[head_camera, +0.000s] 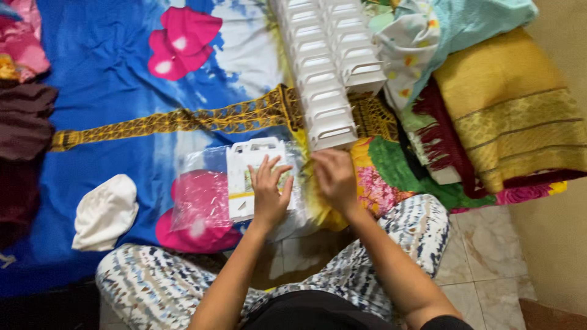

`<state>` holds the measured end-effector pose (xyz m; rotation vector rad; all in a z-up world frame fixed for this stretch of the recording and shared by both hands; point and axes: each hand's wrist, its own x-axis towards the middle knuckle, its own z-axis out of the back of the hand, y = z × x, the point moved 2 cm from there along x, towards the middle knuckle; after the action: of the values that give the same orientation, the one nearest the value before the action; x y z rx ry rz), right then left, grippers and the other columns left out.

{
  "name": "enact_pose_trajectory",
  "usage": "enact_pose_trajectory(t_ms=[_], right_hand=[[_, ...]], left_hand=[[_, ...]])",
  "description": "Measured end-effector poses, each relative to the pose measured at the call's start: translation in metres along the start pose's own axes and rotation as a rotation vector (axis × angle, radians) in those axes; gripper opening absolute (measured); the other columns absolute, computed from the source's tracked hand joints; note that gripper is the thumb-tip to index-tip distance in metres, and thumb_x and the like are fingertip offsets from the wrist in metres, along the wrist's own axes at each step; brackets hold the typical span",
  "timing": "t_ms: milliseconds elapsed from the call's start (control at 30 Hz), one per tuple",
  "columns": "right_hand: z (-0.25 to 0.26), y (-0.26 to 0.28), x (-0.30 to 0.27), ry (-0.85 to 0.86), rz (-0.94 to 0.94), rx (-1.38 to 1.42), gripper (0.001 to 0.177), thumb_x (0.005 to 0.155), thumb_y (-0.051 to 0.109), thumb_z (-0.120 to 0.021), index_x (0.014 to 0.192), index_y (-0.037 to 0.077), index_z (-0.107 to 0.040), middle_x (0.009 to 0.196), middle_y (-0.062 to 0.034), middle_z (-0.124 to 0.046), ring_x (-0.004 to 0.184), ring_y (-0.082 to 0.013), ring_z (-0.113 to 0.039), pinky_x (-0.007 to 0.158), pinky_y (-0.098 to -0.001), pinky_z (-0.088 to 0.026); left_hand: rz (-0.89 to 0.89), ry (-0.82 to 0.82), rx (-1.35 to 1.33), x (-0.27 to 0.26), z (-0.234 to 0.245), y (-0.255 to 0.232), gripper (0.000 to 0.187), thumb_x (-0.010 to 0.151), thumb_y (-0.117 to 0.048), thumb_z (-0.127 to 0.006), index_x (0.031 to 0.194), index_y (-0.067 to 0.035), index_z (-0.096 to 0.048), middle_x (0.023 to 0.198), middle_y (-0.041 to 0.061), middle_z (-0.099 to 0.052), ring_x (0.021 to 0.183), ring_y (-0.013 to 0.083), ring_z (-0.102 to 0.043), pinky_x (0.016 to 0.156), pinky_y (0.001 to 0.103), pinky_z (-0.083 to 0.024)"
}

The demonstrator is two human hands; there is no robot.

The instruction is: The person sits on the floor and repeatedly folds flat white cardboard pieces into small boxes. They fold the sides, tuck the flaps, and then place the assembled boxes into a growing stack.

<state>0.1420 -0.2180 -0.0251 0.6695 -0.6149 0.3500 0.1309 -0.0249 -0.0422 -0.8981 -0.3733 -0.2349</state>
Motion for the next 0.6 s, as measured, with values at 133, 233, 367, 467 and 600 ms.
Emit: enact_pose_trajectory(t_ms=[133,233,367,467,600], right_hand=[[0.029,-0.069,0.059,-0.175,-0.071,-0.166,0.012,0.099,0.009,-0.068,0.111,0.009,-0.07,0.104,-0.0117,-0.067,0.101,-0.0326,-0.059,0.091,-0.0438,-0.048],[0.027,-0.123,0.102,-0.146,-0.075,-0.328,0.018,0.099,0.013,-0.071,0.116,0.009,-0.07,0.106,-0.0124,-0.062,0.104,-0.0326,-0.057,0.093,-0.0446,-0.047],[0.012,-0.181,0.141,-0.079,0.029,-0.563,0.043,0.09,0.007,-0.066,0.133,0.007,-0.065,0.129,-0.0128,-0.06,0.115,-0.0314,-0.053,0.1,-0.0442,-0.04],[-0.002,-0.21,0.157,-0.045,0.133,-0.64,0.061,0.081,0.001,-0.062,0.142,0.008,-0.062,0.141,-0.0124,-0.06,0.114,-0.0283,-0.053,0.102,-0.043,-0.037],[-0.005,-0.228,0.161,-0.009,0.111,-0.6,0.045,0.091,0.005,-0.068,0.135,0.012,-0.069,0.12,-0.0054,-0.067,0.11,-0.0277,-0.053,0.102,-0.044,-0.036]], left_hand=[[-0.004,-0.106,-0.192,0.012,-0.009,-0.05,0.01,0.095,-0.009,-0.067,0.103,-0.012,-0.073,0.12,0.009,-0.072,0.138,0.0342,-0.056,0.127,0.058,-0.02],[0.035,-0.165,-0.291,0.017,-0.014,-0.065,0.01,0.094,-0.006,-0.067,0.101,-0.009,-0.073,0.111,0.009,-0.075,0.129,0.0315,-0.063,0.126,0.056,-0.027],[0.104,-0.21,-0.316,0.016,-0.016,-0.064,0.009,0.095,-0.006,-0.066,0.1,-0.007,-0.073,0.104,0.008,-0.076,0.121,0.0279,-0.068,0.123,0.051,-0.033],[0.167,-0.216,-0.335,0.01,-0.015,-0.059,0.009,0.097,-0.006,-0.065,0.101,-0.006,-0.072,0.098,0.006,-0.076,0.122,0.0272,-0.067,0.123,0.049,-0.033],[0.185,-0.208,-0.323,0.006,-0.011,-0.058,0.008,0.097,-0.005,-0.064,0.099,-0.005,-0.072,0.094,0.006,-0.077,0.116,0.027,-0.07,0.121,0.047,-0.035]])
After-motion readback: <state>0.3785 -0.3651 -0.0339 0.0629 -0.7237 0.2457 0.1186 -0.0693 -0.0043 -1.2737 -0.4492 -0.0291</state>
